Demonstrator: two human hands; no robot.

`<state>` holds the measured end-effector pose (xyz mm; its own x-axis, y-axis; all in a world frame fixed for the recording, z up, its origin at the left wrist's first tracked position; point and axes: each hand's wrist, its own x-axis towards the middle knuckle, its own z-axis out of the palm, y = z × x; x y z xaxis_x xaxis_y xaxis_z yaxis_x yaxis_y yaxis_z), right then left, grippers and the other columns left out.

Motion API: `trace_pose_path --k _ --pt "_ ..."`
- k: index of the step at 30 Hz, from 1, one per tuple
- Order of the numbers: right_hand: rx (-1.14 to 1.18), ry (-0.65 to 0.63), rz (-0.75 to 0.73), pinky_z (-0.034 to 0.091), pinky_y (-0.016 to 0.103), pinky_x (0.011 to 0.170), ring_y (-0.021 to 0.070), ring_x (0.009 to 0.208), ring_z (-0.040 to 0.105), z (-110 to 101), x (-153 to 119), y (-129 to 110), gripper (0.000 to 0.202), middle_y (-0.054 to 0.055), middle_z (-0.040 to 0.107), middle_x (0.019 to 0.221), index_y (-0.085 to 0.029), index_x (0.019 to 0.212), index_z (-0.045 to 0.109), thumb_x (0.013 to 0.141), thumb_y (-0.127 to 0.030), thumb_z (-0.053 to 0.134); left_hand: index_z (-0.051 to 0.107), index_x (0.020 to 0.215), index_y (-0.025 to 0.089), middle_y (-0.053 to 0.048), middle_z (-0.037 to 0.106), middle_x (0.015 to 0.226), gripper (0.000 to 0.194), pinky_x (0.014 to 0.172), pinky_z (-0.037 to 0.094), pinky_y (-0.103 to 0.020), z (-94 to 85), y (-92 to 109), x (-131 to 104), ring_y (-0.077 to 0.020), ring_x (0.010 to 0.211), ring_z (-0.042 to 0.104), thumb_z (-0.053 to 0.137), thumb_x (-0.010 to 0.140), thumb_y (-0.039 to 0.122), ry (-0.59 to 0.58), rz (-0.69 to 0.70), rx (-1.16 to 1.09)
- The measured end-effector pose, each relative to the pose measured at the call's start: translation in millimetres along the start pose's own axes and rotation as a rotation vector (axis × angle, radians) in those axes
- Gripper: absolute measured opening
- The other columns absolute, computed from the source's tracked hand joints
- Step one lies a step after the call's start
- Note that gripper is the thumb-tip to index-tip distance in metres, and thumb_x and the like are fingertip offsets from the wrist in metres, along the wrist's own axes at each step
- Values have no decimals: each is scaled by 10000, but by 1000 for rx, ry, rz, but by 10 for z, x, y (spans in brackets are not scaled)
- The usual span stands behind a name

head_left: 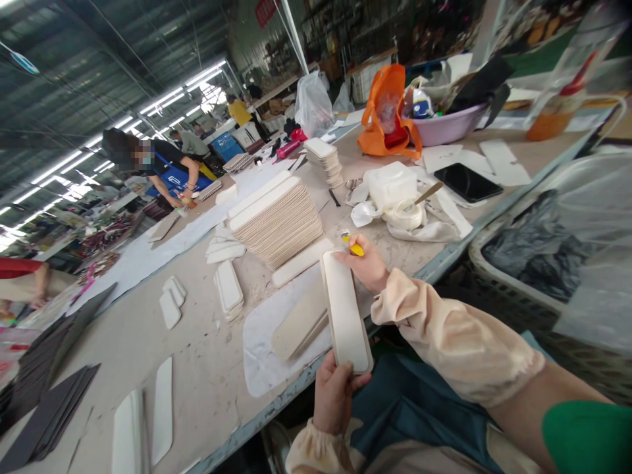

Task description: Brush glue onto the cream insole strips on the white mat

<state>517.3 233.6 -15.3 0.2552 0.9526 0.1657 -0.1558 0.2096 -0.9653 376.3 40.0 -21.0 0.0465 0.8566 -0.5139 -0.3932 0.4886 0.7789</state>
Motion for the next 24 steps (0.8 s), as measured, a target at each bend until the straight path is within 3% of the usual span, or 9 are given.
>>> trace_pose_path --k 7,17,24 --pt "-207 -23 -75 323 253 548 100 549 368 -28 9 -39 344 -66 418 623 -227 771 412 658 -375 702 638 919 121 -56 672 851 294 667 542 -257 -84 3 -34 -144 753 617 736 701 292 77 130 -12" --pt "-565 -140 -70 342 258 566 124 529 427 151 -97 127 304 -60 447 587 -230 787 435 702 -420 657 597 795 132 -39 661 801 264 630 507 -235 -493 167 -62 -128 715 608 775 658 270 330 226 -70" --pt "-765 -194 -93 373 264 584 154 552 505 176 -106 290 226 -37 514 615 -231 843 476 741 -365 627 582 816 153 -38 676 829 253 659 521 -258 -499 148 -55 -142 746 634 735 703 321 328 209 -167"
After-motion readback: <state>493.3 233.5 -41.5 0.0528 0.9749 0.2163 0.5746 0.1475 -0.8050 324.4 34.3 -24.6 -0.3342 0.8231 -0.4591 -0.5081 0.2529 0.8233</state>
